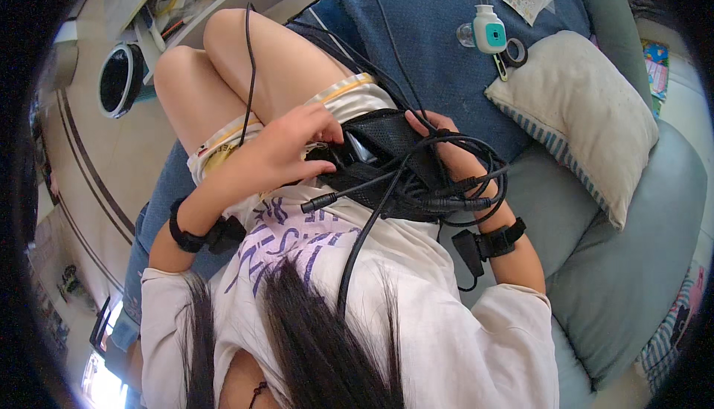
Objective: Clean and reassemble a liquid mosquito repellent diffuser unit.
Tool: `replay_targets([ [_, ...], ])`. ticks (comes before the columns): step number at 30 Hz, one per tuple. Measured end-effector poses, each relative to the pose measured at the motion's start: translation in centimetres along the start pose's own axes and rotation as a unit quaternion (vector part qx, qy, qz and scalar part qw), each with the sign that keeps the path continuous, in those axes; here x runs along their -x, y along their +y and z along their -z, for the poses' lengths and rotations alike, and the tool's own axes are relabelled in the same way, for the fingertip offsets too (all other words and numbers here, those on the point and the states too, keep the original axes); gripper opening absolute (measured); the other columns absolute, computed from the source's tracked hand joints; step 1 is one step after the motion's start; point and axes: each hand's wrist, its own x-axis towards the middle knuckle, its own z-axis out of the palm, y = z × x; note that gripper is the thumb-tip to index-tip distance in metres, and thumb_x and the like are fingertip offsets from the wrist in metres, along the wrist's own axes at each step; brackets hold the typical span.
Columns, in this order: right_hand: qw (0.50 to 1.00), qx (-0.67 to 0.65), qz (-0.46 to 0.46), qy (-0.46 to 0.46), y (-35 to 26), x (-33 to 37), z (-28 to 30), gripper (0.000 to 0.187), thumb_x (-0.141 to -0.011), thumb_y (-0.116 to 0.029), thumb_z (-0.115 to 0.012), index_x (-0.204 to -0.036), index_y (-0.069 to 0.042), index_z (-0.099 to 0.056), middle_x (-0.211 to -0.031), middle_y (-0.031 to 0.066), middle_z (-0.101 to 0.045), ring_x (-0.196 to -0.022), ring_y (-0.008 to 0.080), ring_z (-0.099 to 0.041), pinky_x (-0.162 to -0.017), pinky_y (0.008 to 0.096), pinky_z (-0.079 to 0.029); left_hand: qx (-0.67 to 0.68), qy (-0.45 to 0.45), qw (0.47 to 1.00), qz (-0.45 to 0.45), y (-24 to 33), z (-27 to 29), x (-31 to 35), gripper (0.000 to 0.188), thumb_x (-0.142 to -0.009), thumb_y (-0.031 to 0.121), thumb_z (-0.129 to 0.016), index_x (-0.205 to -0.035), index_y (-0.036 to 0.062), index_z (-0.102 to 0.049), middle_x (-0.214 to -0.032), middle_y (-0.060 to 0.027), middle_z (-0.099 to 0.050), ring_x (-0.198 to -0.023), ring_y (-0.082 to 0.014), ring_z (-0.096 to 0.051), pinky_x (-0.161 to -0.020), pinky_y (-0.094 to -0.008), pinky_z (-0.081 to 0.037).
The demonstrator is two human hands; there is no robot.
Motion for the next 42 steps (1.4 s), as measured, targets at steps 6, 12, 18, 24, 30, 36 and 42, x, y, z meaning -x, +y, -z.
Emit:
replay_targets([
  [6, 0.985, -0.088, -0.145, 0.026, -2.0, 0.0, -0.4, 0.066, -0.078, -0.052, -0.061, -0.122, -0.004, -0.052, -0.124, 0.0167, -0.047, -0.112, 0.0248, -0.048, -0.095, 0.0323, -0.039, -0.001, -0.054, 0.997, 0.061, -0.7, 0.4, -0.4, 0.04, -0.068, 0.005, -0.071, -0.098, 0.0037, -0.045, -0.091, -0.0105, -0.052, -0.081, -0.0224, -0.054, -0.073, -0.0325, -0.046],
  [12, 0.985, -0.022, -0.164, 0.043, -1.1, -0.4, -0.3, 0.073, -0.076, -0.059, -0.059, -0.122, -0.003, -0.051, -0.126, 0.0175, -0.045, -0.113, 0.0264, -0.047, -0.097, 0.0336, -0.037, 0.051, -0.085, 0.99, 0.104, -0.9, 0.9, -0.1, 0.034, -0.076, 0.008, -0.063, -0.101, 0.0012, -0.042, -0.096, -0.0136, -0.054, -0.082, -0.0221, -0.056, -0.074, -0.0315, -0.046],
  [18, 0.986, -0.022, -0.157, 0.048, -1.3, -0.3, -0.4, 0.075, -0.076, -0.062, -0.057, -0.12, -0.002, -0.052, -0.123, 0.0188, -0.048, -0.112, 0.0269, -0.048, -0.096, 0.0341, -0.037, 0.046, -0.051, 0.991, 0.115, -1.8, 0.3, 1.0, 0.029, -0.08, 0.015, -0.06, -0.1, -0.0002, -0.044, -0.092, -0.0132, -0.055, -0.077, -0.0197, -0.056, -0.068, -0.0309, -0.045],
  [24, 0.977, -0.121, -0.173, -0.045, -1.8, -0.6, 0.0, 0.071, -0.078, -0.057, -0.058, -0.12, 0.0, -0.052, -0.115, 0.0167, -0.054, -0.102, 0.0225, -0.054, -0.09, 0.0298, -0.042, 0.173, -0.088, 0.949, 0.247, -1.5, 2.2, 0.8, 0.019, -0.083, 0.014, -0.062, -0.091, -0.002, -0.055, -0.078, -0.0069, -0.058, -0.071, -0.0118, -0.057, -0.062, -0.0235, -0.045],
  [30, 0.977, -0.138, -0.16, -0.003, -3.6, 0.3, -0.7, 0.069, -0.08, -0.053, -0.059, -0.121, 0.001, -0.051, -0.114, 0.0167, -0.054, -0.101, 0.0207, -0.054, -0.09, 0.0283, -0.042, 0.112, -0.048, 0.979, 0.161, -2.9, 2.7, 1.7, 0.011, -0.082, 0.008, -0.062, -0.086, -0.0018, -0.061, -0.078, -0.0046, -0.06, -0.071, -0.0083, -0.057, -0.062, -0.021, -0.045],
  [36, 0.983, -0.105, -0.152, -0.018, -1.1, -0.8, -0.1, 0.072, -0.078, -0.056, -0.059, -0.122, 0.001, -0.049, -0.122, 0.0185, -0.048, -0.109, 0.0234, -0.05, -0.095, 0.0307, -0.038, 0.108, -0.055, 0.983, 0.139, -2.4, 2.8, 1.2, 0.01, -0.08, 0.006, -0.064, -0.084, -0.0023, -0.062, -0.078, -0.0049, -0.059, -0.072, -0.009, -0.057, -0.064, -0.0216, -0.046],
  [42, 0.979, -0.084, -0.185, 0.01, -0.7, -0.8, -0.3, 0.075, -0.077, -0.057, -0.06, -0.124, -0.001, -0.048, -0.127, 0.0196, -0.043, -0.115, 0.0266, -0.045, -0.099, 0.0322, -0.035, 0.145, -0.045, 0.977, 0.148, -2.4, 2.4, 0.5, 0.009, -0.08, 0.005, -0.063, -0.086, -0.0015, -0.063, -0.078, -0.0048, -0.06, -0.075, -0.0095, -0.058, -0.066, -0.023, -0.048],
])
